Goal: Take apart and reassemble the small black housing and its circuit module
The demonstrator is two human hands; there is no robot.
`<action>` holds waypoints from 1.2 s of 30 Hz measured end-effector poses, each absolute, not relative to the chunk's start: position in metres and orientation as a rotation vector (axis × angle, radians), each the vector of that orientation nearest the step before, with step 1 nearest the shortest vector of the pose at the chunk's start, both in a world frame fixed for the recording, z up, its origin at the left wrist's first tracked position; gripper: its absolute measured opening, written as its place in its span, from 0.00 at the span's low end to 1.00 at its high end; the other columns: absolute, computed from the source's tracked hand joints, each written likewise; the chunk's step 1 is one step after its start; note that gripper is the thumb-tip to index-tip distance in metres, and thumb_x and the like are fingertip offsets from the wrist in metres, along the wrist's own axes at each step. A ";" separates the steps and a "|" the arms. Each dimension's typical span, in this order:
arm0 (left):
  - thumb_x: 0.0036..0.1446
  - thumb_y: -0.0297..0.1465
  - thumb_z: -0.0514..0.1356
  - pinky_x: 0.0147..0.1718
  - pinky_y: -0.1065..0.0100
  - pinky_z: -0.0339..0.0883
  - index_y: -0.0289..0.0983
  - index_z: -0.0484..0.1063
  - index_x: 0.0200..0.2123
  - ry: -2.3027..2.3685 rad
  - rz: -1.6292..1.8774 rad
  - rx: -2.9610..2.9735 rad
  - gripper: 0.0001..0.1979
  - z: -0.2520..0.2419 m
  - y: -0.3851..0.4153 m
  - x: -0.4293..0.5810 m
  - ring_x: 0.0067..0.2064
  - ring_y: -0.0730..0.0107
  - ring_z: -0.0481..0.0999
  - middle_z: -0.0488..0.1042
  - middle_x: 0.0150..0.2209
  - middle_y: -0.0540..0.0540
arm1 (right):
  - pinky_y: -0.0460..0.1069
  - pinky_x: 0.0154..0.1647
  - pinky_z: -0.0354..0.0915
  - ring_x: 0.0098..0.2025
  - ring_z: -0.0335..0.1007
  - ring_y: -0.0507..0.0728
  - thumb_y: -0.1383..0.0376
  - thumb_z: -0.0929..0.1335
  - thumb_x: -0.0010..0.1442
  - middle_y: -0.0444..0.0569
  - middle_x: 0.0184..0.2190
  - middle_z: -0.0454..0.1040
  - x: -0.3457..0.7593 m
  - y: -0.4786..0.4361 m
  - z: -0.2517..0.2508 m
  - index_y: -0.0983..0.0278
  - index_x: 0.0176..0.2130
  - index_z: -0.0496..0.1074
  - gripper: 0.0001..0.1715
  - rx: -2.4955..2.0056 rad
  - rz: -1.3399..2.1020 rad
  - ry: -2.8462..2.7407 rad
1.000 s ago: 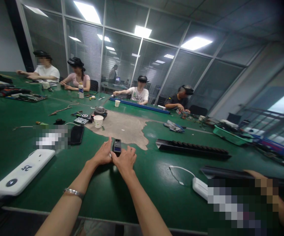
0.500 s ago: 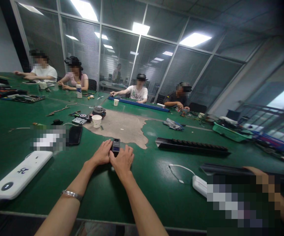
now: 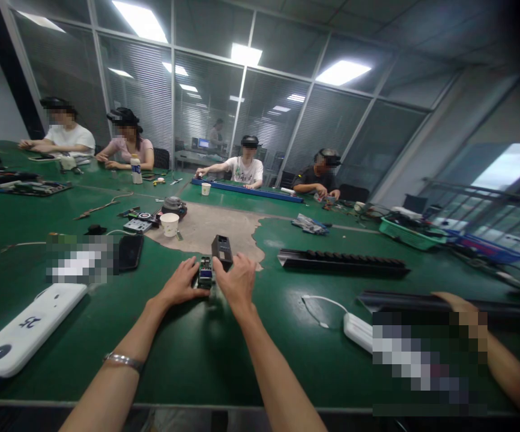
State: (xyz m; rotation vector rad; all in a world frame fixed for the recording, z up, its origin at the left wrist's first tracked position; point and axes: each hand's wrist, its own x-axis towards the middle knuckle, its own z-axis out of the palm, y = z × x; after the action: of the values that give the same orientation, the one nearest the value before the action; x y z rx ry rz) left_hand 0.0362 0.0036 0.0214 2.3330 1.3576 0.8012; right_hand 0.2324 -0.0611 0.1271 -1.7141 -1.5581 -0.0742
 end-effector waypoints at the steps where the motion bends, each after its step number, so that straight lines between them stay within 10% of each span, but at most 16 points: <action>1: 0.51 0.54 0.72 0.71 0.37 0.49 0.36 0.62 0.71 1.358 0.809 2.340 0.51 0.021 0.003 0.036 0.75 0.30 0.53 0.56 0.75 0.29 | 0.58 0.62 0.58 0.60 0.67 0.69 0.47 0.70 0.65 0.66 0.56 0.77 0.244 -0.059 0.128 0.69 0.46 0.82 0.28 -1.713 -0.091 -1.549; 9: 0.58 0.56 0.67 0.71 0.41 0.52 0.37 0.60 0.72 1.346 0.801 2.465 0.48 0.017 0.007 0.033 0.74 0.36 0.56 0.57 0.75 0.31 | 0.53 0.52 0.62 0.44 0.76 0.64 0.48 0.69 0.66 0.58 0.39 0.82 0.327 -0.058 0.103 0.66 0.39 0.81 0.24 -1.860 -0.037 -1.493; 27: 0.59 0.56 0.66 0.71 0.40 0.53 0.35 0.59 0.73 1.354 0.748 2.465 0.48 0.025 0.002 0.033 0.74 0.36 0.56 0.56 0.75 0.30 | 0.58 0.58 0.62 0.61 0.66 0.72 0.48 0.73 0.63 0.65 0.57 0.76 0.322 -0.072 0.062 0.67 0.44 0.83 0.26 -1.976 -0.056 -1.549; 36: 0.56 0.58 0.68 0.71 0.37 0.53 0.35 0.56 0.74 1.353 0.806 2.464 0.53 0.017 0.006 0.031 0.74 0.34 0.56 0.57 0.74 0.28 | 0.60 0.58 0.63 0.62 0.63 0.73 0.45 0.74 0.59 0.68 0.60 0.73 0.330 -0.079 0.049 0.73 0.60 0.74 0.43 -1.894 -0.138 -1.553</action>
State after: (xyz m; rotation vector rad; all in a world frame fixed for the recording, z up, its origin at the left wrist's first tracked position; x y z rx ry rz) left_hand 0.0314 0.0063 0.0166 2.4637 1.3527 0.8065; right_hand 0.3297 -0.0794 0.0494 -1.8936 -1.5534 -0.1377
